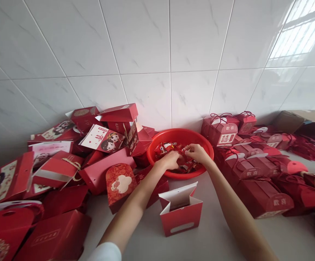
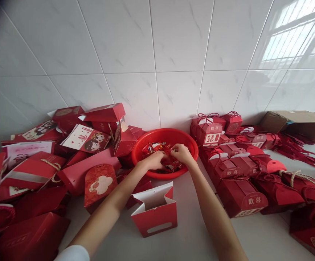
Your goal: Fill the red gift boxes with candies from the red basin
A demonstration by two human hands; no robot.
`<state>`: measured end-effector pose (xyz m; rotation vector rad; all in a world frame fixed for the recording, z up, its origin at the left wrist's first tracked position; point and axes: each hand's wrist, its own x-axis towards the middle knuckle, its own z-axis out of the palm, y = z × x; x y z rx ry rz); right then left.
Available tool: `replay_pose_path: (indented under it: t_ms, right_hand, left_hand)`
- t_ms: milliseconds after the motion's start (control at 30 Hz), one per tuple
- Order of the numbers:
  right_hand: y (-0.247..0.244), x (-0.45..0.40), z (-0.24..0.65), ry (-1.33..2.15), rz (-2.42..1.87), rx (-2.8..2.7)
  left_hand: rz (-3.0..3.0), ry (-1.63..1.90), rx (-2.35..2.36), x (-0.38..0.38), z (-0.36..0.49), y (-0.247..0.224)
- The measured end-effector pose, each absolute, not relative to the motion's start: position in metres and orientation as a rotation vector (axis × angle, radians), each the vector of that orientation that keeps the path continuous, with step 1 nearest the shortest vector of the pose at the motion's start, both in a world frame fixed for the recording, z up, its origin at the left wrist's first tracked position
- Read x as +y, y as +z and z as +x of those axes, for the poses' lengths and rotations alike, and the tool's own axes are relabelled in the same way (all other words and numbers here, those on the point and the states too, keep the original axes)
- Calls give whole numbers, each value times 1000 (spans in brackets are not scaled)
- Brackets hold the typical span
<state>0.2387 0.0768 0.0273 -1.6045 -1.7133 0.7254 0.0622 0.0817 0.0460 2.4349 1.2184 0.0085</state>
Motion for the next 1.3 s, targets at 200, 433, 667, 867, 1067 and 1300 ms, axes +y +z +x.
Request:
replay_pose_path:
  t_ms: [200, 433, 667, 867, 1067, 1300]
  right_hand:
    - [23, 79, 242, 776, -1508, -1597]
    - [18, 84, 243, 880, -1376, -1441]
    - [24, 77, 244, 996, -1236, -1237]
    - [31, 72, 245, 1083, -1169, -1115]
    - [33, 71, 246, 1190, -1118, -1060]
    - [35, 66, 246, 1291, -1066, -1079]
  left_hand:
    - [2429, -236, 1113, 85, 70, 43]
    - [2386, -231, 1191, 86, 70, 43]
    - [2315, 83, 1287, 85, 68, 38]
    - [2178, 440, 1276, 84, 64, 42]
    - [2063, 695, 1262, 85, 59, 42]
    - [2018, 807, 1153, 83, 61, 40]
